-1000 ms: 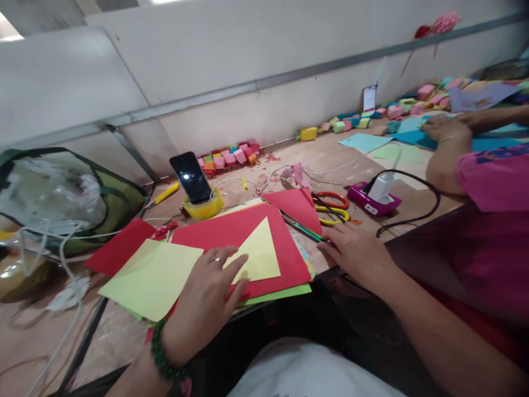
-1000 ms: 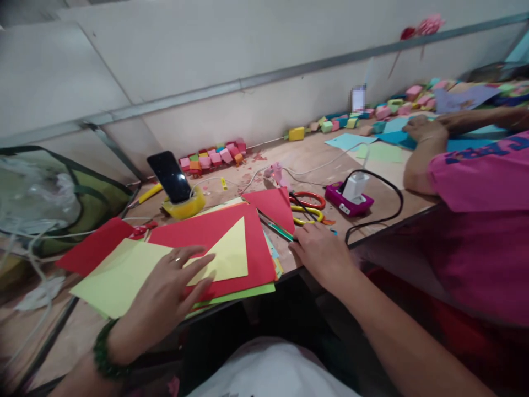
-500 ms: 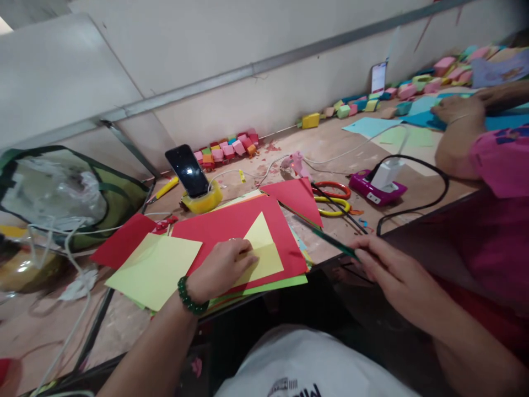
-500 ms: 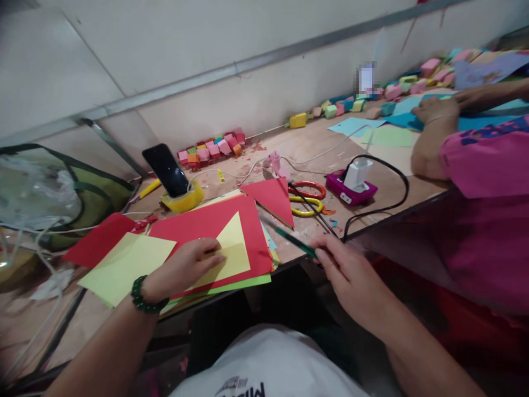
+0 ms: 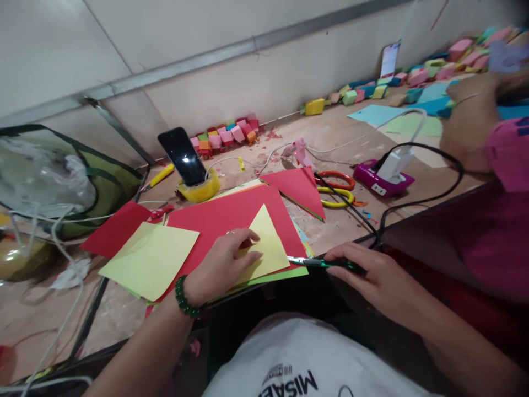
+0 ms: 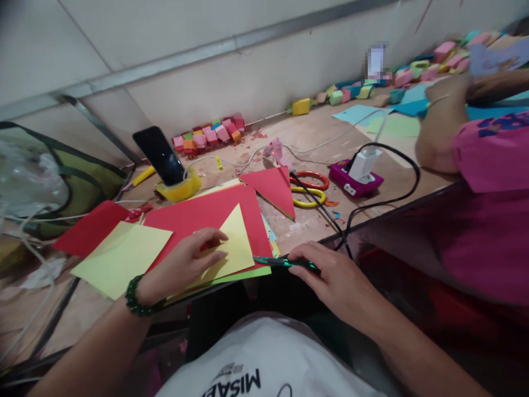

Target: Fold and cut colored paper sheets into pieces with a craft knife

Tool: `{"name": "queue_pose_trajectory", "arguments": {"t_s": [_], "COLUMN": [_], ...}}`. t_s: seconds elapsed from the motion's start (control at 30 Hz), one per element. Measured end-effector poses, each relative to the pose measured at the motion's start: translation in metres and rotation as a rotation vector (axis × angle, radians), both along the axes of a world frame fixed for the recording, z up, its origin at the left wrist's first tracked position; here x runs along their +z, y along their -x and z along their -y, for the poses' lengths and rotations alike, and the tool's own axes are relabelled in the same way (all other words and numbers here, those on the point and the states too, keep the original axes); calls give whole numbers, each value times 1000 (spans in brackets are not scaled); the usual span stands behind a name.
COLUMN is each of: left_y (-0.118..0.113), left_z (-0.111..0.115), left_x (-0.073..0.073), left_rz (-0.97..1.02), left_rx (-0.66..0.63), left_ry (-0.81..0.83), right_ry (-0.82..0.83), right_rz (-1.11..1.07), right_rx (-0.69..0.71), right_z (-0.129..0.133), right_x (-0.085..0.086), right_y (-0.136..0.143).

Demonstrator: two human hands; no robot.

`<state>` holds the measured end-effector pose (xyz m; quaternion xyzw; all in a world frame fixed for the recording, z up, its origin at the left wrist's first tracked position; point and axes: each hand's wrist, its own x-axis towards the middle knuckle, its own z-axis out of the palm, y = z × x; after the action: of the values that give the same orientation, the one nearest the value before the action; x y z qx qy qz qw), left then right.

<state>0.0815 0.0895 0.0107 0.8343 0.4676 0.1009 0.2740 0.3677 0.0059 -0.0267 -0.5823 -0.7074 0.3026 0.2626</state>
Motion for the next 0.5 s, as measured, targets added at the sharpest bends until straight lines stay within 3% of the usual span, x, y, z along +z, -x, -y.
{"name": "queue_pose_trajectory", "arguments": {"t_s": [0.13, 0.27, 0.5], "left_y": [8, 20, 27], "left_z": [5, 3, -1], "left_x": [1, -2, -21], "left_rz": [-128, -267, -326], "left_rx": [-154, -406, -477], "left_ry": [-235, -180, -194], "right_ry": [4, 21, 32], "right_rz": [8, 12, -18], "right_rx": [8, 27, 52], "right_z": [-1, -4, -8], "right_x": [3, 6, 9], "right_y": [-4, -6, -8]}}
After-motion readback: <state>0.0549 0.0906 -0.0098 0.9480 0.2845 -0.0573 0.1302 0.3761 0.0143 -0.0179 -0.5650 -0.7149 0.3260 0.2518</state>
